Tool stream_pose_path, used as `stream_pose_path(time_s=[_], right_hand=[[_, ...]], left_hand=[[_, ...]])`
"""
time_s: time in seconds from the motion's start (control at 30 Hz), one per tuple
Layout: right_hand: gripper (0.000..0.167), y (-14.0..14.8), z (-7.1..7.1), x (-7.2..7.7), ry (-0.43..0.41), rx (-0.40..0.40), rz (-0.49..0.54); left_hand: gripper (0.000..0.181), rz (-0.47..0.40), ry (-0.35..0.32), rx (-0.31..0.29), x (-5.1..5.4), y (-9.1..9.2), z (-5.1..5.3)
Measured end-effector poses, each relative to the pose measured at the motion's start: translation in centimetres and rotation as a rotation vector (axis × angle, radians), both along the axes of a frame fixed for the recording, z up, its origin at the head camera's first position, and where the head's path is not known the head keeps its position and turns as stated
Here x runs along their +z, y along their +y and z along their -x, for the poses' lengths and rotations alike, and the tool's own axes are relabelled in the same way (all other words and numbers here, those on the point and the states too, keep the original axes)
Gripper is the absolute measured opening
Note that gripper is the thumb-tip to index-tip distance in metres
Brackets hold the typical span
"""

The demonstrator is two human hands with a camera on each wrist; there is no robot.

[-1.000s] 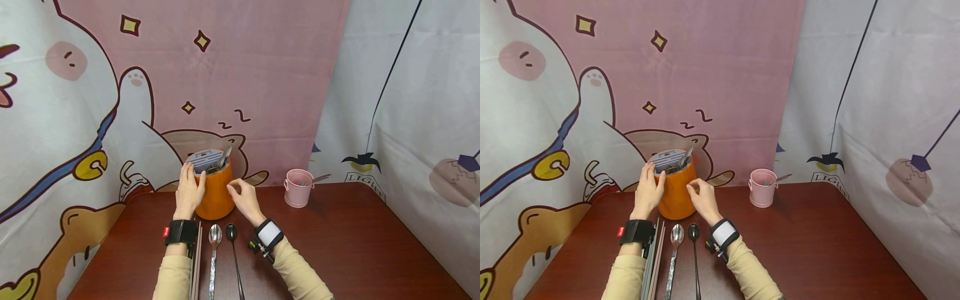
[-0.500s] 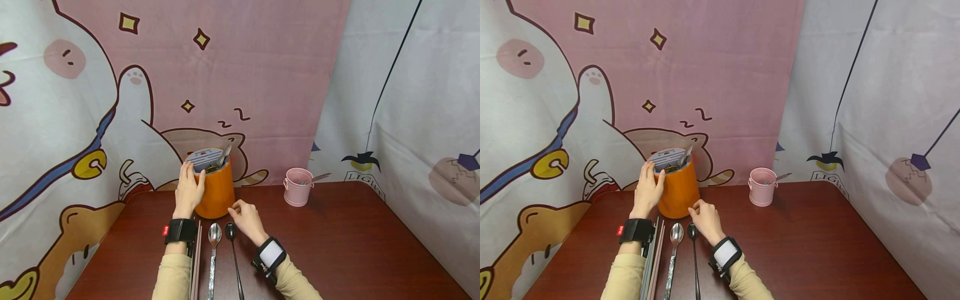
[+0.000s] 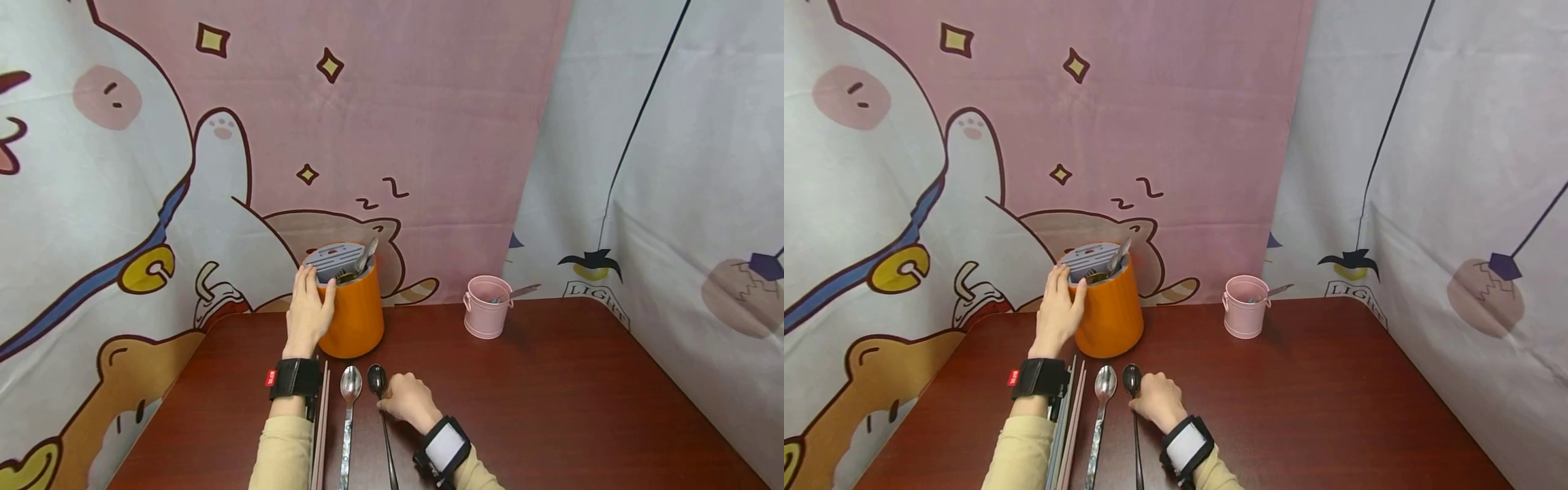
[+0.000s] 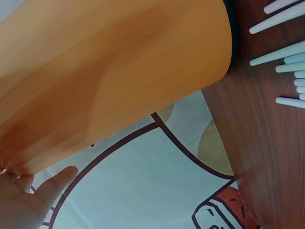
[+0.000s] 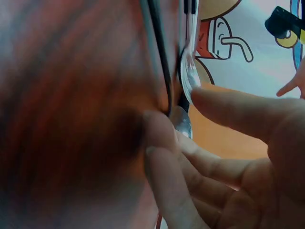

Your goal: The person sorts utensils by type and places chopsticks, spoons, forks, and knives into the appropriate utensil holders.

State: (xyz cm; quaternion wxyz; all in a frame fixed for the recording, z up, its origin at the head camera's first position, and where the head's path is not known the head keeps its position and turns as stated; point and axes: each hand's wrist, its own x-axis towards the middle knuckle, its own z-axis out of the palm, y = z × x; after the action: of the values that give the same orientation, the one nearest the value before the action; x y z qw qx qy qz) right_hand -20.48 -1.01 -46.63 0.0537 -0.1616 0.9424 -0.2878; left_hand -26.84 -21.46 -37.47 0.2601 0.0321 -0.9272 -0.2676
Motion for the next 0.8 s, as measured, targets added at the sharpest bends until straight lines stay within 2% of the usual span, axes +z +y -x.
stream_pose_path(time_s=[0.17,0.37,0.57,0.8], right_hand=[[0.038,-0.30,-0.60,-0.01,-0.055,0.015,-0.047],[0.031,-0.65,-1.04,0.09,-0.034,0.001,-0.078],[0.025,-0.63,-1.04,0.04,-0.026,-0.008,-0.044],[0.029,-0.28,-0.82,-0.16,-0.034,-0.002,-0.026]], left_hand=[[0.069,-0.001,0.005,0.001,0.08,0.07,-0.02],[0.070,0.000,-0.006,-0.002,0.10,0.12,-0.06],[0.069,0.003,0.013,0.006,0.06,0.13,0.07],[0.069,0.007,0.017,0.004,-0.09,0.07,0.26]])
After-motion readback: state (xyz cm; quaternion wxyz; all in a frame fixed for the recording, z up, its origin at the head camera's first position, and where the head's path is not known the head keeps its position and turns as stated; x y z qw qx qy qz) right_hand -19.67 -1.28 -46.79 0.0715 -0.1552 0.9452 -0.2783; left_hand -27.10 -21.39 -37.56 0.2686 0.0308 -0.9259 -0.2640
